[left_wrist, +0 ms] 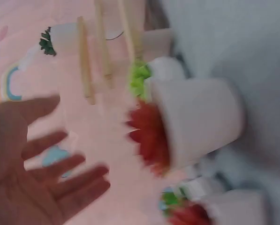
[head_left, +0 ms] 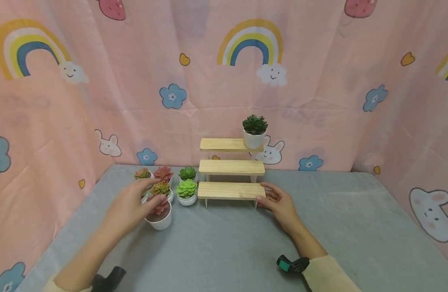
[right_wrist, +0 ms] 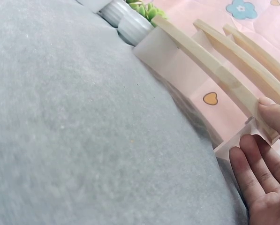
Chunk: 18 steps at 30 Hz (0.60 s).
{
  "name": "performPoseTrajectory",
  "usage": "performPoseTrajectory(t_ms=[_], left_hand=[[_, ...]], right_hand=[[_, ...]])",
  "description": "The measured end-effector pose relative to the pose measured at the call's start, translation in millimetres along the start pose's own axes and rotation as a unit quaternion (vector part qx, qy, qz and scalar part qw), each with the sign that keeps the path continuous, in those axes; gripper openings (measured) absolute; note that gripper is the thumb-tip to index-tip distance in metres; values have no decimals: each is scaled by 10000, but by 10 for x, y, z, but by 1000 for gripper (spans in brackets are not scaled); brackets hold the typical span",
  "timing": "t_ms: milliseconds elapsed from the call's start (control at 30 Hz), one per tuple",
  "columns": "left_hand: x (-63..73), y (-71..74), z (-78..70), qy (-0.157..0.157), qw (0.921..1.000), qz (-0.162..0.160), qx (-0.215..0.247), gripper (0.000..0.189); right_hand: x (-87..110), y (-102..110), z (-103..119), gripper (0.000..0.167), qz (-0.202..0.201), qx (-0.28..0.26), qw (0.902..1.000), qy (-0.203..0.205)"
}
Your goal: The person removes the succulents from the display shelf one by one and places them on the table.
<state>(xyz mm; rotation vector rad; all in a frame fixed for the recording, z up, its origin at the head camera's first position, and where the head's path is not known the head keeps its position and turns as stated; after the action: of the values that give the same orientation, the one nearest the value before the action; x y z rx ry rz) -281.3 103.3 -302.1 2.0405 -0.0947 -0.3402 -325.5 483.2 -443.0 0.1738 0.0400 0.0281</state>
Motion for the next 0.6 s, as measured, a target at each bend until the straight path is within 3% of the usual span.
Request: performPoseTrajectory(t_ms=[200,600], left_hand=[[-247,145,-314,-597,9976,246,257,47],[-893,332,-866,-918,9930,366,644,63]], right_hand=[[19,25,-15,60,-24,65,10000,-26],[-3,0,4,60,52,-88,9999,77]])
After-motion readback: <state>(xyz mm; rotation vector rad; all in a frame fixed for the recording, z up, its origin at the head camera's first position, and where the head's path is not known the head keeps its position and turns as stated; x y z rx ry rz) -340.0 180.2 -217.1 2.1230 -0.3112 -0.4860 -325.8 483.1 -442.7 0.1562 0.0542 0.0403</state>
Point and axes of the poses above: each hand's wrist, its own x-axis away from the middle knuckle, its own y-axis out of the back of the hand, z = x × y, the point moved 10 cm from there along -x, towards the middle knuckle, and after that the axes turned 2 degrees about z, right-handed, at the moved point
